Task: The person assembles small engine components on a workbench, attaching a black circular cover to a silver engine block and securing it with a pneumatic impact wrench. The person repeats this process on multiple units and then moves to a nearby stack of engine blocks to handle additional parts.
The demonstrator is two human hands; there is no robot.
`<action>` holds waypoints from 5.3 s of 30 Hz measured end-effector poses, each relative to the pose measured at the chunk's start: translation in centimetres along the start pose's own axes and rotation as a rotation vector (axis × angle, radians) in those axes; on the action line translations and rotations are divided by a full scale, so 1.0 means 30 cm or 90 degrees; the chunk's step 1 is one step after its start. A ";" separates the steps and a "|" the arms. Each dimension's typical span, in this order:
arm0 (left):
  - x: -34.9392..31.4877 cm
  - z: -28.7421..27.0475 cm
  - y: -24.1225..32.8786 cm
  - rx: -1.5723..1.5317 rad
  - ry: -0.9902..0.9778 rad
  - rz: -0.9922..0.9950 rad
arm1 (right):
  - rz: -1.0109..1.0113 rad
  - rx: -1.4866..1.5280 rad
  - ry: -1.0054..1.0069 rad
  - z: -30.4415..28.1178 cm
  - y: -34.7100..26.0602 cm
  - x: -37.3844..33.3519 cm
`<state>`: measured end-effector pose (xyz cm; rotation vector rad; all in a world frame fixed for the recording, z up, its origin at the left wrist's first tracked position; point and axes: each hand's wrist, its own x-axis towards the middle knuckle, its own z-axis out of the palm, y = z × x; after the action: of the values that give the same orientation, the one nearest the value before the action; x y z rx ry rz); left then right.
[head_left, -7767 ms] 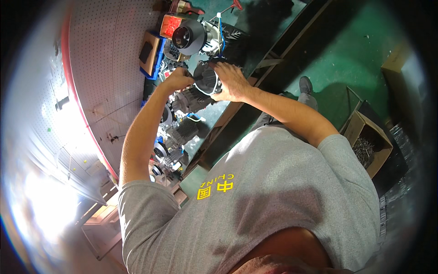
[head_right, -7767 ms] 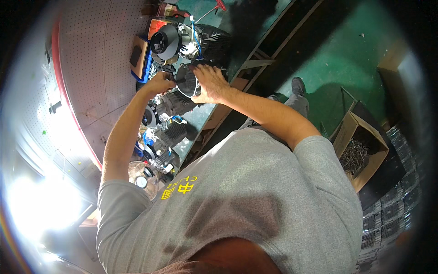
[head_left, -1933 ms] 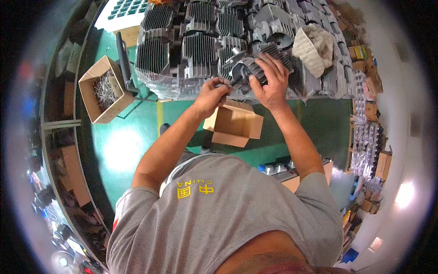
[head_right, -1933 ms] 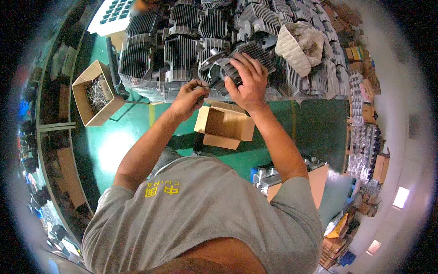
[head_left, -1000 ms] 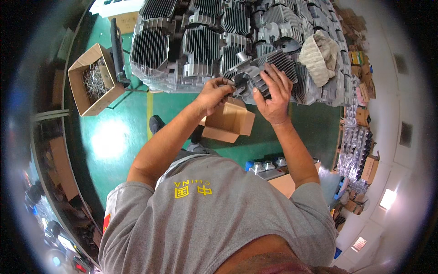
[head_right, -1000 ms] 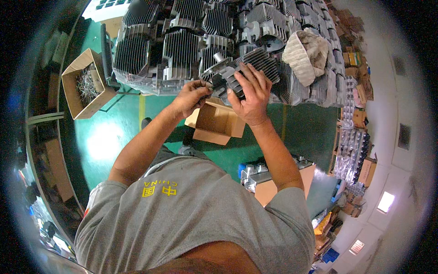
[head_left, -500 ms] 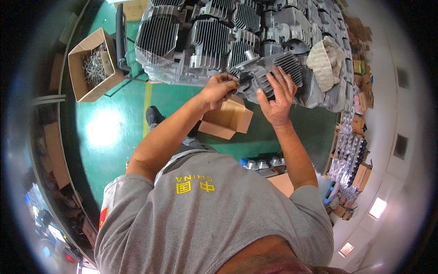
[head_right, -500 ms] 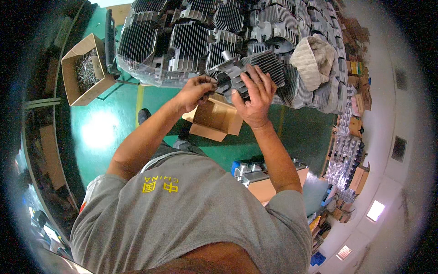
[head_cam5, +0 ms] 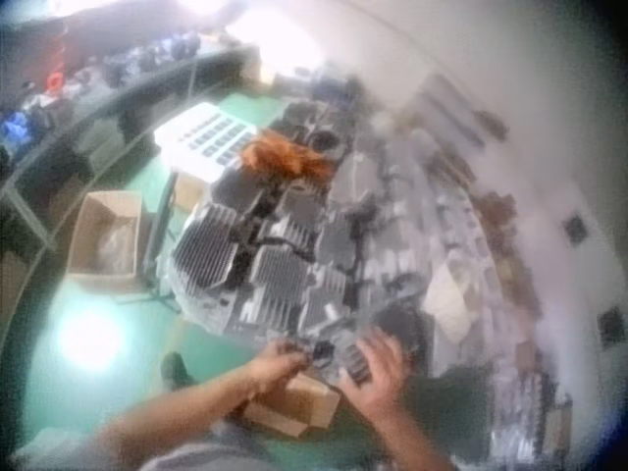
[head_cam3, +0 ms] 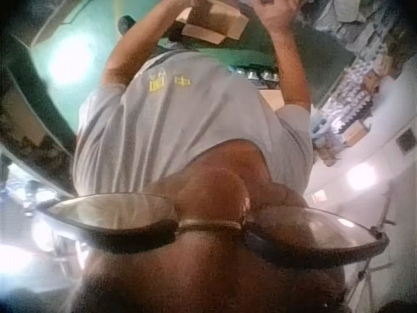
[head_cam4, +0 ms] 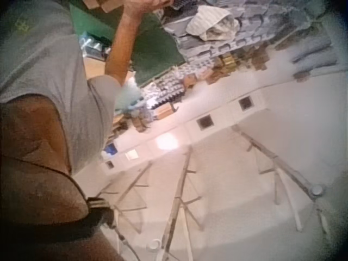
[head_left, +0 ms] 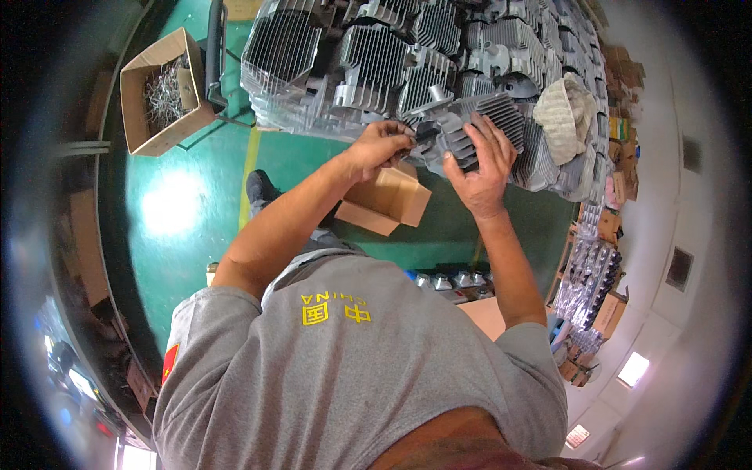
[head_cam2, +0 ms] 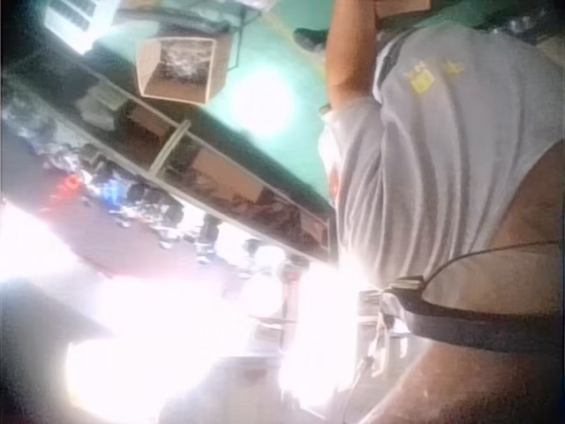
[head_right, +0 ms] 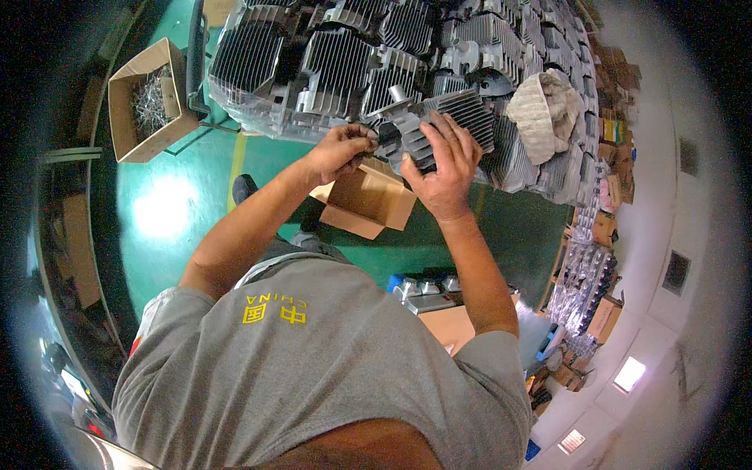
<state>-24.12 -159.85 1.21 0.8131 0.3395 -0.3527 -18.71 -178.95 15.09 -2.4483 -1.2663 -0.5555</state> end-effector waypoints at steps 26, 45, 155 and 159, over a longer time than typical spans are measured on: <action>0.041 -0.045 -0.004 0.005 -0.090 -0.001 | -0.152 0.035 -0.102 -0.021 0.156 0.114; 0.045 -0.059 -0.003 0.013 -0.123 0.001 | -0.143 0.038 -0.080 -0.015 0.155 0.093; 0.024 -0.030 -0.066 -0.056 -0.071 0.063 | -0.135 0.057 -0.063 0.003 0.198 0.072; 0.010 -0.016 -0.051 -0.038 -0.042 0.040 | -0.137 0.077 -0.072 -0.005 0.189 0.086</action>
<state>-24.58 -160.52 -0.21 0.7510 0.2612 -0.3086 -12.67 -180.35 15.85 -2.2865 -1.5739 -0.3853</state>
